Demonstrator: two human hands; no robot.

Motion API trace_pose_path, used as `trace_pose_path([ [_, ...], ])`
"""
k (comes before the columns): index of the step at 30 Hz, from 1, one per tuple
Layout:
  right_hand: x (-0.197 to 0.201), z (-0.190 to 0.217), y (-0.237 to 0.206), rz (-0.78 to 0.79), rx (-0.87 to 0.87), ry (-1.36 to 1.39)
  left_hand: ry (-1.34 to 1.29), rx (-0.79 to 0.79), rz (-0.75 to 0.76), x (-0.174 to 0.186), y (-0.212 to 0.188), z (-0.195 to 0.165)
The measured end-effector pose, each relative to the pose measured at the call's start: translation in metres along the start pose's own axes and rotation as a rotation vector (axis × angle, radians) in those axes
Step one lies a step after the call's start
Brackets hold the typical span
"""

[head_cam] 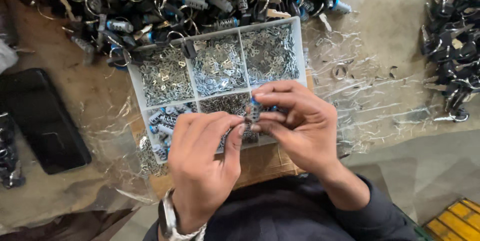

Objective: The person assembles key fobs by inserting small metal pins into cylindrical housings and attaching them to key rings. The person repeatedly picks pins from a compartmentalized tray, inserts them into the housing, and secures the assembly before placing it on the table.

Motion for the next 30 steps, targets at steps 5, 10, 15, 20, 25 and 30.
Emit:
trace_pose_path([
  [5,-0.002,0.001,-0.005,0.015,0.077,-0.075,-0.148,0.049,-0.026,-0.001,0.001,0.003],
  [10,0.000,-0.001,-0.005,0.038,0.064,-0.063,-0.192,0.082,-0.036,0.000,0.001,0.004],
  [15,-0.002,-0.003,-0.006,0.065,0.064,-0.026,-0.192,0.099,-0.025,0.001,-0.002,0.005],
  [20,-0.002,-0.002,-0.006,0.081,0.072,-0.069,-0.198,0.077,-0.049,0.003,-0.003,0.004],
  [25,-0.003,0.002,-0.004,0.096,0.099,-0.109,-0.168,0.091,-0.042,0.005,-0.005,0.003],
  [30,-0.005,0.012,-0.003,0.093,0.216,-0.315,-0.214,0.123,-0.035,0.005,-0.007,0.007],
])
Point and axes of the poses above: each hand's wrist, its own y-axis towards the middle knuckle, its own x-axis out of the back of the hand, z = x × y, the point moved 4 cm from there along y, towards the middle knuckle, and after that the axes turned 10 degrees about -y, right-handed, at the moved point
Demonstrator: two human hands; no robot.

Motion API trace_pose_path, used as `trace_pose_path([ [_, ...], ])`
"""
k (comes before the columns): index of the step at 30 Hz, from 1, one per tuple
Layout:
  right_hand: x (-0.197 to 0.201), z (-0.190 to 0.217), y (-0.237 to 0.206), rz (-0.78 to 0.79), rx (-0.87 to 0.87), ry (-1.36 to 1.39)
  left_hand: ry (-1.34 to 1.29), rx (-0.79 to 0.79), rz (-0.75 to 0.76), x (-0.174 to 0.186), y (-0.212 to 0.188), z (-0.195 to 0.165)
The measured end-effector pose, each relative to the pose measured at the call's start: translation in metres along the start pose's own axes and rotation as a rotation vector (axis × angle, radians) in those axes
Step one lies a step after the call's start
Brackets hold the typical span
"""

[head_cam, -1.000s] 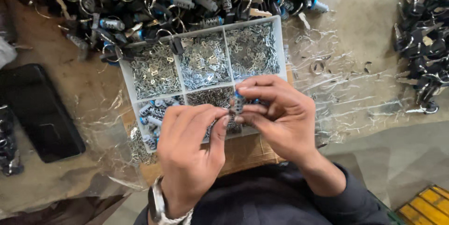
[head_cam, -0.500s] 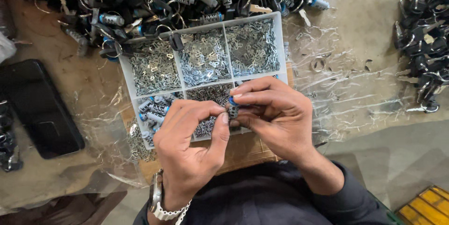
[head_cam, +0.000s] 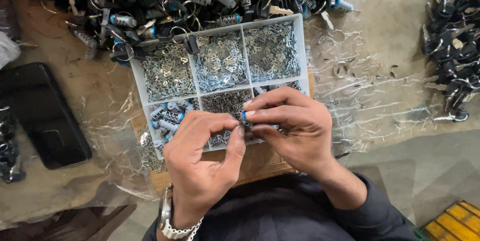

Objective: The person assembles key fobs by inserting small metal pins into cylindrical housings and attaching them to key rings. The person repeatedly picks pins from a compartmentalized tray, inserts them into the housing, and secures the assembly before placing it on the table.

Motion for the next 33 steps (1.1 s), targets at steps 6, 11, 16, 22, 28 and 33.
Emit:
trace_pose_path([
  [6,0.001,0.006,0.004,0.061,0.116,-0.092,-0.032,0.011,0.043,0.006,0.000,-0.003],
  [11,-0.001,-0.005,0.001,0.003,-0.115,0.260,0.374,-0.154,0.079,0.003,0.001,-0.010],
  [16,-0.002,-0.009,-0.003,-0.017,-0.183,0.158,0.473,-0.167,0.122,-0.003,0.001,-0.004],
  [22,-0.002,-0.010,-0.003,0.019,-0.126,0.208,0.025,-0.048,-0.024,0.004,-0.007,-0.005],
  [28,-0.003,-0.015,-0.005,-0.013,-0.155,0.235,-0.161,-0.001,-0.089,-0.001,-0.011,0.003],
  [33,-0.001,-0.014,-0.007,-0.016,-0.077,0.161,-0.156,0.018,-0.115,-0.005,-0.010,0.001],
])
Point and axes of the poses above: each hand's wrist, its own y-axis towards the middle knuckle, its own x-axis out of the back of the hand, z = x × y, the point moved 4 cm from there along y, towards the middle knuckle, and after that the axes turned 10 degrees about -y, right-handed, at the moved point
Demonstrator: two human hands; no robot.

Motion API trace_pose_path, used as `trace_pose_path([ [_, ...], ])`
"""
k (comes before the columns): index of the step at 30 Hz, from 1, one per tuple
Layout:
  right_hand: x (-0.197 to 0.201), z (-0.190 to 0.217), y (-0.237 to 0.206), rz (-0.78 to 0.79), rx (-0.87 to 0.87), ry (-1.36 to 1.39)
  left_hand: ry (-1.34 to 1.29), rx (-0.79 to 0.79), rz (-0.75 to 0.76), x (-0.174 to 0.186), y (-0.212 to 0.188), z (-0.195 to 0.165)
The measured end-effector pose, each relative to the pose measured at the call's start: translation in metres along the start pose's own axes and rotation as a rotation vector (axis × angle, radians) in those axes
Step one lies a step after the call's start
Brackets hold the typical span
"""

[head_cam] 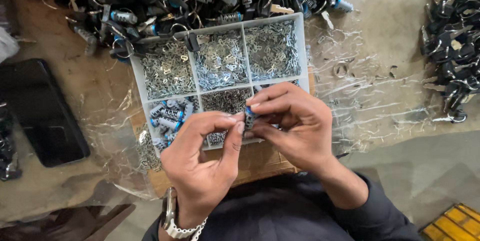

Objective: The person assembles key fobs by inserting small metal pins into cylindrical housings and attaching them to key rings. The person repeatedly picks pins from a compartmentalized tray, inserts them into the housing, and secures the assembly before placing it on the table.

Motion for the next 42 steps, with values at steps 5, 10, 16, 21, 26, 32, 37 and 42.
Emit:
trace_pose_path([
  [5,0.000,0.007,0.001,0.018,0.094,-0.113,0.167,-0.048,0.065,0.002,0.008,-0.012],
  [10,-0.001,0.001,0.006,-0.036,-0.103,0.216,0.696,-0.228,0.261,-0.001,0.015,-0.012],
  [16,0.000,0.001,0.003,-0.035,-0.102,0.156,0.263,-0.015,0.109,0.005,0.008,-0.010],
  [21,-0.001,-0.001,0.002,-0.015,-0.077,0.161,0.385,-0.137,0.083,0.001,0.011,-0.010],
  [26,0.000,-0.002,0.004,-0.024,-0.089,0.187,0.656,-0.184,0.170,0.000,0.011,-0.005],
  [32,-0.004,-0.004,-0.001,-0.024,-0.055,0.191,0.259,-0.080,0.114,0.005,0.004,-0.009],
  [37,-0.001,-0.005,-0.002,-0.037,-0.042,0.184,0.656,-0.220,0.212,-0.002,0.012,-0.010],
  [42,-0.001,-0.003,-0.001,-0.011,-0.089,0.146,0.634,-0.237,0.212,0.003,0.012,-0.013],
])
Point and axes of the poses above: each hand's wrist, its own y-axis towards the middle knuckle, its own x-axis out of the back of the hand, z = x × y, the point moved 4 cm from there along y, towards the middle knuckle, and after that the axes turned 10 degrees about -y, right-handed, at the moved point
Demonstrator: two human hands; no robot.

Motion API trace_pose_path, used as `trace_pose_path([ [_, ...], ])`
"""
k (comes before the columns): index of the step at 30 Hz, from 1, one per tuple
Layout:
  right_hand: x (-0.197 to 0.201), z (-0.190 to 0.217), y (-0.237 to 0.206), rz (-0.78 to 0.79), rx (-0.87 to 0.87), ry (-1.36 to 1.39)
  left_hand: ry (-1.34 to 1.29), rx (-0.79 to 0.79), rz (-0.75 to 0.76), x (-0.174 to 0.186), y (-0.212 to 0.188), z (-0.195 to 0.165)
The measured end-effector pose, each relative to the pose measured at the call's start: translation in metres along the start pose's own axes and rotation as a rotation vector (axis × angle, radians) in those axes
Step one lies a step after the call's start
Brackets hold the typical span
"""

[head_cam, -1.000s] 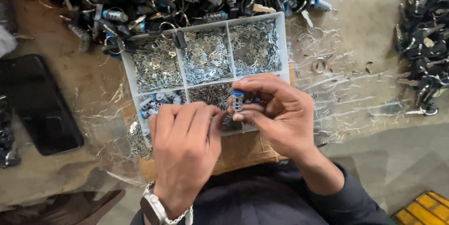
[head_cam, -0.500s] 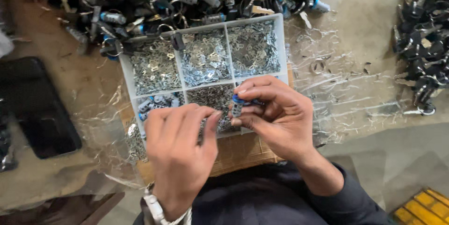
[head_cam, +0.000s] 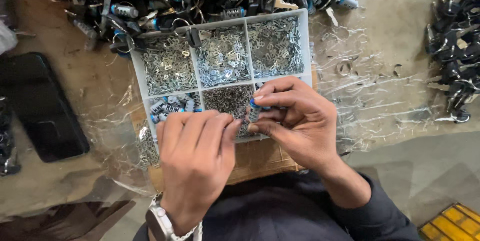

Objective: The person assembles key fobs by inserting small metal pins into cylindrical housings and attaching them to key rings. The person repeatedly picks pins from a compartmentalized tray, inserts them into the housing, and secures the assembly before placing it on the table.

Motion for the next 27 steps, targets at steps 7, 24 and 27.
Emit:
trace_pose_path([
  [7,0.000,0.007,0.002,0.006,0.015,-0.115,-0.410,0.122,-0.141,-0.001,-0.008,0.006],
  [24,0.000,0.010,0.004,0.083,0.162,-0.263,-0.711,0.417,-0.086,-0.012,-0.014,0.018],
  [27,0.000,0.012,0.005,0.114,0.163,-0.289,-0.562,0.303,-0.072,-0.003,-0.009,0.012],
])
Point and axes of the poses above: each hand's wrist, its own y-axis towards the middle knuckle, its own x-axis out of the back of the hand, z = x × y, the point moved 4 cm from there along y, towards the middle knuckle, and after that the axes turned 10 degrees about -y, right-handed, at the moved point
